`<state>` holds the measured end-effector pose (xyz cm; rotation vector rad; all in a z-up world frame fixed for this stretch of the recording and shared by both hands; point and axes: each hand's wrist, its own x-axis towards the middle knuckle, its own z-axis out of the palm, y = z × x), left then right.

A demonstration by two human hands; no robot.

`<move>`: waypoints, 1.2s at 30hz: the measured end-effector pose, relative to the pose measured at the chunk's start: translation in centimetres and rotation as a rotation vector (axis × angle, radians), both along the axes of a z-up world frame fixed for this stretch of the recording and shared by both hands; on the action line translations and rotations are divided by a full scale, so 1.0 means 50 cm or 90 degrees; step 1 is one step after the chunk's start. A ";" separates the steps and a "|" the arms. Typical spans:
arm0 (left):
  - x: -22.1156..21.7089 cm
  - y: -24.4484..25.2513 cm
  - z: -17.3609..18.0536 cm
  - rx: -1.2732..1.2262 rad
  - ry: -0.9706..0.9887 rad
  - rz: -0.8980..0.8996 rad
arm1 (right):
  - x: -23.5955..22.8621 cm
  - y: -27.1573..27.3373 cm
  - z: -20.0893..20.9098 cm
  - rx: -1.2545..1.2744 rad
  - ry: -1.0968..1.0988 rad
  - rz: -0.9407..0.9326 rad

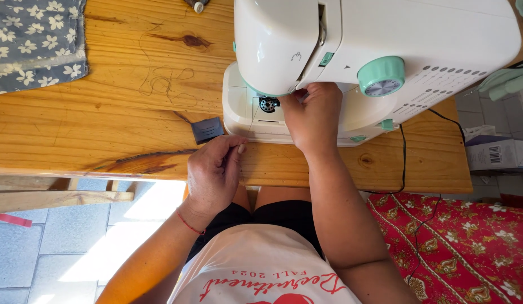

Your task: Preparing a sewing machine for use by threading the needle, setting up the bobbin, and trimming thread.

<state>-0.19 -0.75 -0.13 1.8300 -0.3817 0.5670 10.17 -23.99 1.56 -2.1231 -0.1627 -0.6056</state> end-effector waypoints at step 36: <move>-0.001 -0.002 0.000 0.027 0.021 0.002 | 0.007 -0.028 0.035 0.109 0.104 -0.060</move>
